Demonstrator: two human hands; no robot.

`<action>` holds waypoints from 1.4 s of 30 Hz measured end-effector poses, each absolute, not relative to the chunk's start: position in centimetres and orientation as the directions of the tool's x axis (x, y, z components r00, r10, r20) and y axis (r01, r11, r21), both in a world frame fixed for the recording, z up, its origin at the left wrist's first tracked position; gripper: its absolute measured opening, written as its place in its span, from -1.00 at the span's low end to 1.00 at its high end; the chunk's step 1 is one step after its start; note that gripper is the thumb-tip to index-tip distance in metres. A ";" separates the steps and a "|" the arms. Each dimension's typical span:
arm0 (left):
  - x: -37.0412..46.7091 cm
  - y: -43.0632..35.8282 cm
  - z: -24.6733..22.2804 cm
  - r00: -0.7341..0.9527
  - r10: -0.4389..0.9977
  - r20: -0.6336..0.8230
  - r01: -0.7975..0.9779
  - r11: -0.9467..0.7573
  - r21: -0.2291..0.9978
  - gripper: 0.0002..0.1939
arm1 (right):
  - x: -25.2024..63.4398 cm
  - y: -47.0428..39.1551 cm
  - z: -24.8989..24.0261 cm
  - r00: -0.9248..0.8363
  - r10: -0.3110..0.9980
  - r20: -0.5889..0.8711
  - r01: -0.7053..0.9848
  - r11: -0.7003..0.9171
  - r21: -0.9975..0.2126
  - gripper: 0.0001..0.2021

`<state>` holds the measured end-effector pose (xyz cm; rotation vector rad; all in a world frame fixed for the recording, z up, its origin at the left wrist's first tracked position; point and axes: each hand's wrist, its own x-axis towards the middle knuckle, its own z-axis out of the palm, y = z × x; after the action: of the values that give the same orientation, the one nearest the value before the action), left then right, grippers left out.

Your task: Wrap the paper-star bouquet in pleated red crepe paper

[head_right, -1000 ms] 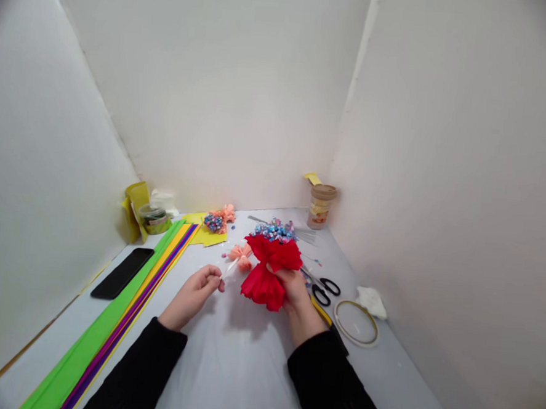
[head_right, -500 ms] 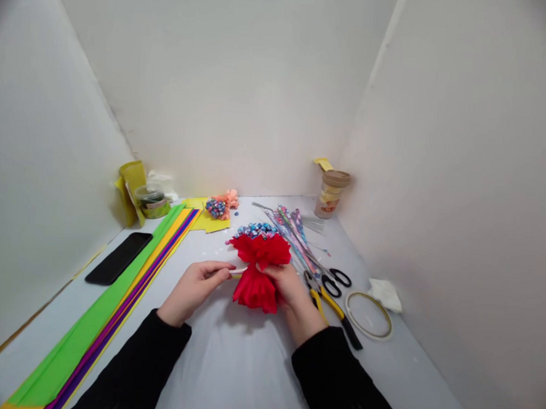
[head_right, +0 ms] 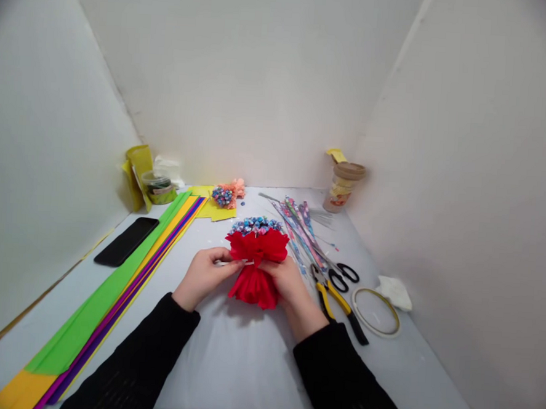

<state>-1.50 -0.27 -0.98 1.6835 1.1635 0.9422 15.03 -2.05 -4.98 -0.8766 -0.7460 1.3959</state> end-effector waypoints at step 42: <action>-2.0 0.5 -2.0 0.264 0.961 0.086 0.339 -0.176 0.924 -0.83 | 15.5 -2.5 -4.2 -0.003 0.980 -0.200 -0.419 -0.183 -0.889 -0.68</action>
<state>-2.01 0.48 -2.01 1.6848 1.2081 0.9192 15.52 -2.46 -4.18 -1.0360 -0.7557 1.4936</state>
